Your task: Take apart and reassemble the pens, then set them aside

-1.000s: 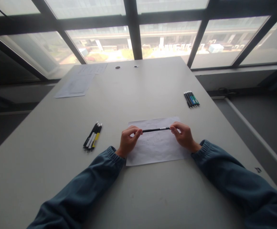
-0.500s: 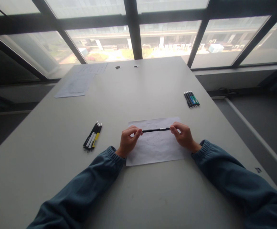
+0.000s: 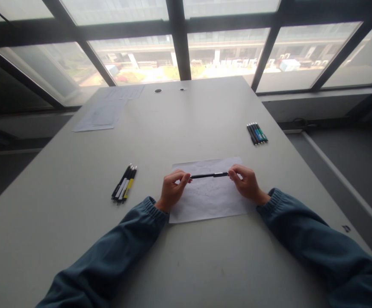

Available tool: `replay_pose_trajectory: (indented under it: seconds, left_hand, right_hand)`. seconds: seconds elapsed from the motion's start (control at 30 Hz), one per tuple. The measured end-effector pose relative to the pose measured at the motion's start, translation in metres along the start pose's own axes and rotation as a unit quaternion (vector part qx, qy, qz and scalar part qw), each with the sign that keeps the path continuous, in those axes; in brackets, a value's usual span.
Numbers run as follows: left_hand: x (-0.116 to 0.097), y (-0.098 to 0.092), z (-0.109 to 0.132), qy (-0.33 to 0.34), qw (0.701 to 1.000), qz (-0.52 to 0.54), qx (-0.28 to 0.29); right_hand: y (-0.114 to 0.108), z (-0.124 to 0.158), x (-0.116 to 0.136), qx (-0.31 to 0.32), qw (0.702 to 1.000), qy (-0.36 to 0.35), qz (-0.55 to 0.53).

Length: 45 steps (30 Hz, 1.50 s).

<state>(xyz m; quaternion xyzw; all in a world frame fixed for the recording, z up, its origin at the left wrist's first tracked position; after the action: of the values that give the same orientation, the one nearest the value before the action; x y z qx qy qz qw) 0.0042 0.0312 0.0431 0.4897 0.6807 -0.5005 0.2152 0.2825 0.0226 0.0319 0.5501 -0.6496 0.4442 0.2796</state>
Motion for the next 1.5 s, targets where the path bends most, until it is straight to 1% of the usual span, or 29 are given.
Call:
replay_pose_trajectory:
  seconds: [0.27, 0.57, 0.83, 1.2, 1.5]
  left_hand:
    - [-0.0011, 0.0, -0.0005, -0.005, 1.0, 0.009, 0.004]
    - [0.0016, 0.0007, 0.0007, -0.005, 1.0, 0.009, 0.008]
    - [-0.0012, 0.0006, -0.0001, 0.0, 1.0, 0.003, 0.009]
    - [0.0006, 0.0009, 0.0008, 0.006, 1.0, 0.013, 0.017]
    - [0.003, 0.0016, 0.0013, -0.002, 1.0, 0.01, 0.017]
  right_hand:
    - [0.0002, 0.0013, -0.0032, 0.006, 1.0, 0.004, 0.001]
    - [-0.0002, 0.0002, -0.0002, 0.006, 1.0, -0.001, 0.002]
    - [0.0008, 0.0002, -0.0008, 0.006, 1.0, 0.005, 0.005]
    - [0.0005, 0.0008, -0.0034, 0.008, 1.0, 0.01, 0.016]
    - [0.0009, 0.0013, -0.0039, 0.011, 1.0, 0.008, 0.019]
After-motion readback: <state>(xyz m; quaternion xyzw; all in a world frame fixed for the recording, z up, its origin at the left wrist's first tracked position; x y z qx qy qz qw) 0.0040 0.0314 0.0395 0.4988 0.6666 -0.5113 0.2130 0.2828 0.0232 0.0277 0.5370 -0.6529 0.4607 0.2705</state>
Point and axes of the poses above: each hand's wrist, its own z-axis away from the middle knuckle, its own y-axis out of the palm, x = y × z, the point moved 1 cm from there along -z, towards the middle knuckle, and after that the axes turned 6 degrees about -z, right-handed, at the moved point
